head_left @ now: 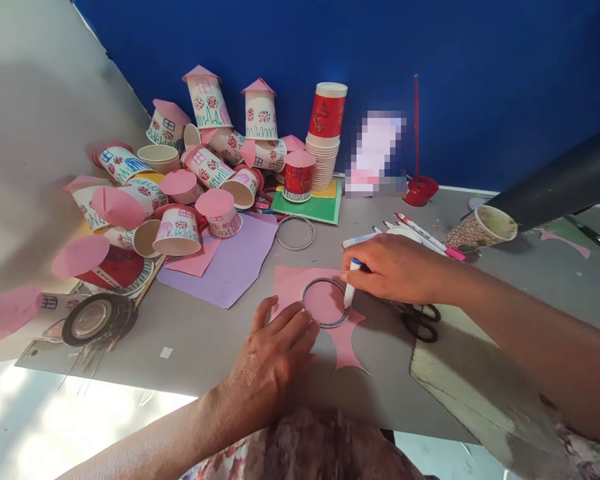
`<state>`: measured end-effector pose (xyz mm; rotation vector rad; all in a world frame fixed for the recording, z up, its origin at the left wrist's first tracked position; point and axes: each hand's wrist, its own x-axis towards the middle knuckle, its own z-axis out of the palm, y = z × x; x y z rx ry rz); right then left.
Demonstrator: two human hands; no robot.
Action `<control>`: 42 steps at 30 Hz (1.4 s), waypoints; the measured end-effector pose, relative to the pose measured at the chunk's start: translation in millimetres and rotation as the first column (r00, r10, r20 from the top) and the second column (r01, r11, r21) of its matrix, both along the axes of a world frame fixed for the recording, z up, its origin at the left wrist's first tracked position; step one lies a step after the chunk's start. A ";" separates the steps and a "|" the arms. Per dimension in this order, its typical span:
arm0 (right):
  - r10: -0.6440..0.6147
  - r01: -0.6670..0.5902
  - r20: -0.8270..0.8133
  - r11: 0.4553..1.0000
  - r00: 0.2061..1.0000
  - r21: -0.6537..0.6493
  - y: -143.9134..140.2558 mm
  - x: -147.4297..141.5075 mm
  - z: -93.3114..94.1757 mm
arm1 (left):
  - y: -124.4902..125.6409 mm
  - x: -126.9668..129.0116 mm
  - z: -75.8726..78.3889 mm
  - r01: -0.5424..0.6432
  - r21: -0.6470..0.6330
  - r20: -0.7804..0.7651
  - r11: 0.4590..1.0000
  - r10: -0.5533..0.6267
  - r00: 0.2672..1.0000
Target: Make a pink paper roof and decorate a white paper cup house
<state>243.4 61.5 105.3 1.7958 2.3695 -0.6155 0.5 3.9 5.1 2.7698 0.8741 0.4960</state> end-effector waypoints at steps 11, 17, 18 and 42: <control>0.020 0.203 -0.354 0.788 0.935 0.581 -37.7 15.6 -3.2 | 4.0 1.5 6.7 -0.011 -0.058 0.031 0.998 0.013 0.999; -0.196 0.460 -0.487 0.726 0.851 0.512 -90.5 52.9 -38.0 | 19.9 12.4 15.1 -0.007 -0.096 0.001 0.995 0.007 1.000; -0.238 0.497 -0.495 0.712 0.835 0.496 -97.5 57.6 -43.4 | 22.2 14.4 16.7 -0.013 -0.107 -0.017 0.994 0.011 1.000; -0.404 0.601 -0.880 0.778 0.252 -0.185 -74.6 23.6 -73.2 | 39.8 -28.8 36.6 -0.366 0.065 -0.104 0.928 0.371 0.923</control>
